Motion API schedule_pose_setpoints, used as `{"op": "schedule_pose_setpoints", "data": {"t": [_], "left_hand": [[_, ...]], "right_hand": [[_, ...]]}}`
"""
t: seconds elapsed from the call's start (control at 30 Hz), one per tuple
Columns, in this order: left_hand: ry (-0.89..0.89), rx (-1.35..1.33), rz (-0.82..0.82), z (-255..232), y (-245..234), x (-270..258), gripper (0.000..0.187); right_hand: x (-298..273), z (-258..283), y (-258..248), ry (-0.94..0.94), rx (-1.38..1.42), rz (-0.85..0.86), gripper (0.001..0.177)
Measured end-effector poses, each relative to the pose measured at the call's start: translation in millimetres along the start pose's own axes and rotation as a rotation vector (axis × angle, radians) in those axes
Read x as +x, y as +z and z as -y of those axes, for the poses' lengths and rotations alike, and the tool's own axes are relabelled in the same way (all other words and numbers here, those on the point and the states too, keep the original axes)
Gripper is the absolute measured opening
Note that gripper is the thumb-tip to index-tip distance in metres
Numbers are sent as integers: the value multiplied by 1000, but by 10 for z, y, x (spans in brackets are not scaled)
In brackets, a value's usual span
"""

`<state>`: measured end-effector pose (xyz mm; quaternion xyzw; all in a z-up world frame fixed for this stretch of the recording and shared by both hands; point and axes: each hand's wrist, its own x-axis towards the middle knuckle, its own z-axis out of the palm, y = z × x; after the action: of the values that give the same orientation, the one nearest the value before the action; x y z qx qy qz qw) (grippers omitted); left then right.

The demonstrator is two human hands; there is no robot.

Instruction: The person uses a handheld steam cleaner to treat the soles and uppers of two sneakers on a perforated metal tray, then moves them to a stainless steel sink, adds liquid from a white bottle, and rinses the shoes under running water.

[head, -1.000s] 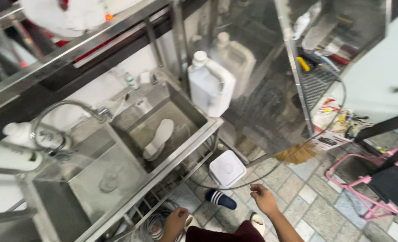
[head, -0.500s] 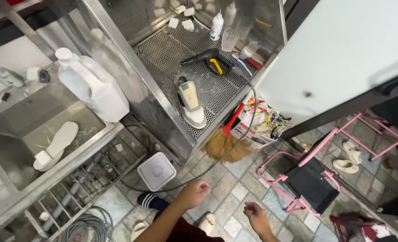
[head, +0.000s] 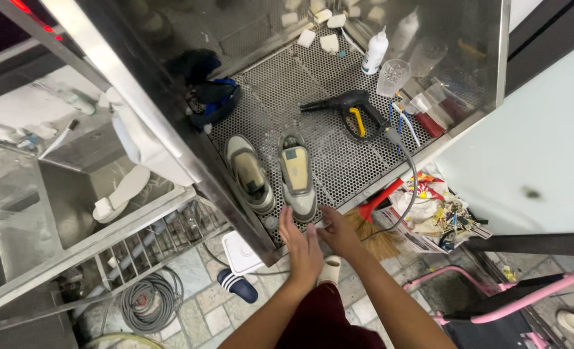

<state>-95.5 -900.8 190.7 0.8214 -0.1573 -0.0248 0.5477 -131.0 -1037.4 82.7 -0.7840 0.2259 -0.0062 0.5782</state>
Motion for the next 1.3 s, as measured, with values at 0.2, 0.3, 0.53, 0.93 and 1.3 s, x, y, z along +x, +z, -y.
{"op": "schedule_pose_setpoints", "data": {"t": [0.2,0.3,0.53,0.93,1.3], "left_hand": [[-54,319,-269,103,307,570,73],[-125,515,-335,268,436,964,73],[-470,872,-223,712,294,1401,23],[-496,2,-492,100,-94,1812,51],[-333,-713,-439,-138,-302,1766,39]], "right_hand": [[662,116,-272,-217,-285,94,54],[1128,217,-351,-131,-248,123,58],[1984,640,-570,-275,-263,290,90],[2936,981,-1789,-911,-929,909,67],[2298,603,-1377,-682,-1186,287,67]]}}
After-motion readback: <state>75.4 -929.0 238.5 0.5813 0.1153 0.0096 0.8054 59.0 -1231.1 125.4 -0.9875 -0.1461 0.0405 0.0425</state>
